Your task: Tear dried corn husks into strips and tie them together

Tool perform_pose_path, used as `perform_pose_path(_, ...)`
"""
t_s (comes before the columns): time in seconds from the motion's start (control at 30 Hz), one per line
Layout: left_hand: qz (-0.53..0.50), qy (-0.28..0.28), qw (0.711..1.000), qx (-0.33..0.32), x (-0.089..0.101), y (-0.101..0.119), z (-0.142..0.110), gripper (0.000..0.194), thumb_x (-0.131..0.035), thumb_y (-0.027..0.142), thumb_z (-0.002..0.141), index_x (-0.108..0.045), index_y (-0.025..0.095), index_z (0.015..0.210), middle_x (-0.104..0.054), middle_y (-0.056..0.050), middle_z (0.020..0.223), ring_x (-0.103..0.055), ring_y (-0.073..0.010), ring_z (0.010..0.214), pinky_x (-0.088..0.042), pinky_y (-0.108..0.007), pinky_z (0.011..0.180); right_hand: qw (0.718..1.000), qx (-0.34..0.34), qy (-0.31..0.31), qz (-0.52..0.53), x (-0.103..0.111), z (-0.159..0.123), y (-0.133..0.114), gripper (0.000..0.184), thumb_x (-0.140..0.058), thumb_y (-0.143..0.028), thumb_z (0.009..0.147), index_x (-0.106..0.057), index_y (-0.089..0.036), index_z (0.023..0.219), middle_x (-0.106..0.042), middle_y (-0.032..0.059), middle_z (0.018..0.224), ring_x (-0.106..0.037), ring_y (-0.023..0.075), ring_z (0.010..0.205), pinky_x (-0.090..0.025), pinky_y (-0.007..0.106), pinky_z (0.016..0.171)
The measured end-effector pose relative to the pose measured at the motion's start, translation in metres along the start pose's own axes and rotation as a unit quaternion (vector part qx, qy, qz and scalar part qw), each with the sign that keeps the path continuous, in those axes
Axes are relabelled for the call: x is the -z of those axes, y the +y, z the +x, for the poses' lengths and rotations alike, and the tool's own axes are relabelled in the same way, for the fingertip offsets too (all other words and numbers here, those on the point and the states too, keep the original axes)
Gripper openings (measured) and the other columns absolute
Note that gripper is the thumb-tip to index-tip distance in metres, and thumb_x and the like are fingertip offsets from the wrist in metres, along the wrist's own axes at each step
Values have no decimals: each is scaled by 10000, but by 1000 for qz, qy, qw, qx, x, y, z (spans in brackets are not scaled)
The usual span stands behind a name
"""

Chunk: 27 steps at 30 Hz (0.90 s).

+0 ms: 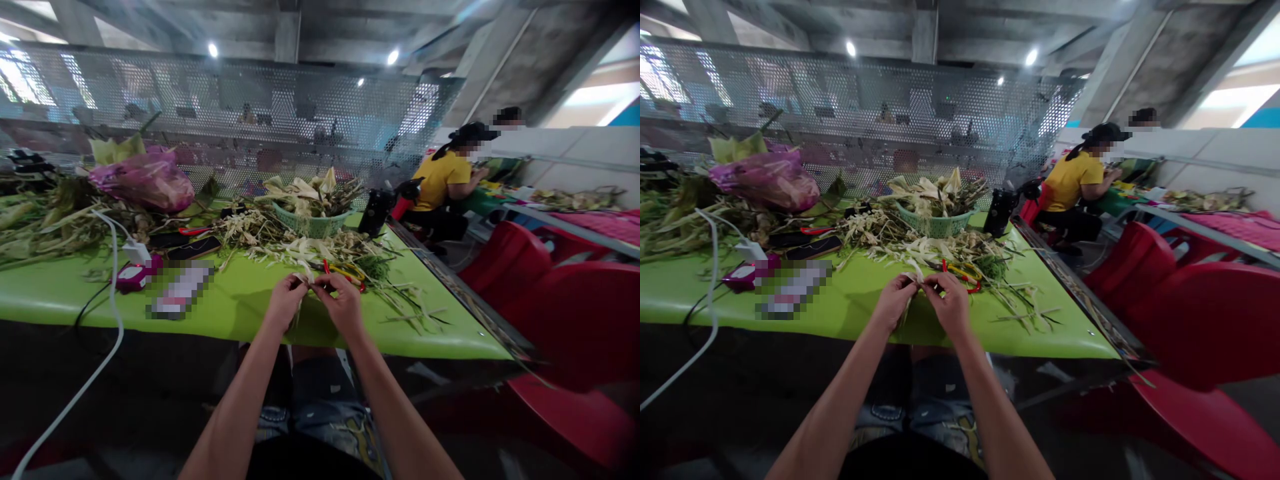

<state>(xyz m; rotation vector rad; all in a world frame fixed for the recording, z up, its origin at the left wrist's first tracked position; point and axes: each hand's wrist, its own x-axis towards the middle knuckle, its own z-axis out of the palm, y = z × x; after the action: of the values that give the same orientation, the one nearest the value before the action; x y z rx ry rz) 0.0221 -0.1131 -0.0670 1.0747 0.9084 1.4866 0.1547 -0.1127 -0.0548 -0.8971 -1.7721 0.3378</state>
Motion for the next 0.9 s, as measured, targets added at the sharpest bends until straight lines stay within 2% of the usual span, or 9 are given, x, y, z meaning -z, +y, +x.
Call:
perform_pose_path(0.17, 124, -4, 991, -50, -2, -4, -1, 102, -569, 246, 709, -592, 152, 741, -567, 13, 695, -507, -125, 686, -390, -235, 676, 1000, 7, 5, -21, 1, 1, -1, 52, -596, -230, 830, -646, -214, 836, -615, 43, 834, -580, 174, 755, -482, 289, 654)
perform_pose_path(0.33, 201, -12, 977, -75, -3, -5, -2, 76, -523, 229, 748, -552, 164, 722, -510, 28, 670, -472, -112, 660, -368, -225, 636, 999, 15, 31, -29, 0, 1, -2, 56, -584, -197, 819, -637, -216, 821, -625, 67, 970, -594, 203, 922, -488, 330, 780)
perform_pose_path(0.53, 319, -2, 944, -86, -1, -4, -6, 16, -533, 182, 738, -540, 173, 727, -512, 31, 668, -443, -107, 625, -328, -224, 591, 997, 15, 5, -71, 0, 0, -6, 115, -563, -145, 805, -635, -212, 866, -648, 44, 888, -604, 190, 838, -478, 323, 784)
perform_pose_path(0.7, 348, -3, 933, -97, -2, -1, -7, 31, -540, 156, 730, -528, 173, 707, -511, 29, 669, -442, -110, 625, -323, -229, 594, 993, 23, -15, -114, 1, -1, -5, 191, -544, -160, 824, -650, -228, 967, -664, 55, 949, -607, 202, 874, -475, 333, 802)
perform_pose_path(0.9, 313, -8, 943, -117, -2, -3, -6, 74, -510, 182, 774, -554, 175, 716, -535, 21, 675, -473, -117, 655, -344, -227, 622, 988, 15, 13, -156, 1, -3, -4, 153, -533, -198, 840, -635, -213, 953, -667, 65, 920, -603, 216, 889, -464, 341, 812)
